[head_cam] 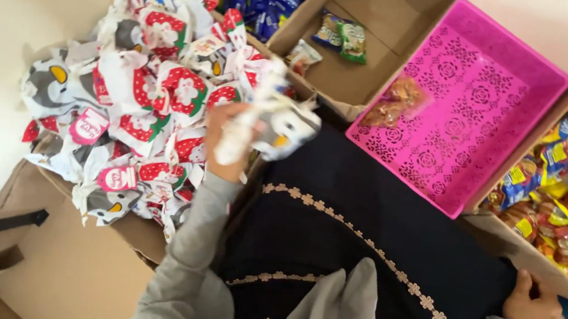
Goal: Packing small snack items into decorative gift bags
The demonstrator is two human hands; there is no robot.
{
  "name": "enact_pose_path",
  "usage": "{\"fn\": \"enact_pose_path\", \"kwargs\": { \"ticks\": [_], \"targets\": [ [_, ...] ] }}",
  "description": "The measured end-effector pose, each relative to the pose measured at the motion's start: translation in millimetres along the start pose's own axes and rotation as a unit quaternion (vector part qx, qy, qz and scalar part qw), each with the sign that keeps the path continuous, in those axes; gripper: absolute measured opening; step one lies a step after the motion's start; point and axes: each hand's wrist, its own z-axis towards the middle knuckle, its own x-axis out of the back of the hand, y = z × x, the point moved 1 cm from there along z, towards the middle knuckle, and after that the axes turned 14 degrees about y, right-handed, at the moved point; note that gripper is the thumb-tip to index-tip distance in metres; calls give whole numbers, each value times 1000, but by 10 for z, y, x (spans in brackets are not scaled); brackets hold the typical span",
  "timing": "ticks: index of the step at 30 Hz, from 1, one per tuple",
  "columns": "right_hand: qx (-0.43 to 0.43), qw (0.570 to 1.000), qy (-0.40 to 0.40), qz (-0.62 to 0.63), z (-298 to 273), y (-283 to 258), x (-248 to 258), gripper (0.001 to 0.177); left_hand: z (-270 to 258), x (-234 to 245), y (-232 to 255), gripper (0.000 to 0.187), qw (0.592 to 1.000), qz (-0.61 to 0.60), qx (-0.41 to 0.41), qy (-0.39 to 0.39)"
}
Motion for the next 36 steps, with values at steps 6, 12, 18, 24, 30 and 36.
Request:
{"fn": "enact_pose_path", "kwargs": {
  "ticks": [6,12,18,24,30,36],
  "targets": [
    [5,994,-11,-105,-29,336,-382,58,324,1310,250,26,984,52,-86,144],
    [-32,987,-37,-154,167,-14,-123,44,444,2463,-215,15,957,178,-108,200],
    [22,989,12,145,197,-1,-171,16,398,2067,-1353,120,950,124,31,286],
    [29,986,-21,-164,247,22,-176,41,615,1849,-2150,76,820,474,-19,321],
    [-59,988,-40,-135,152,50,-233,36,659,1964,-1976,93,885,359,-25,294],
    [-78,993,-83,-23,114,-112,85,41,232,1757,-1113,81,897,153,-186,370]
  ]
}}
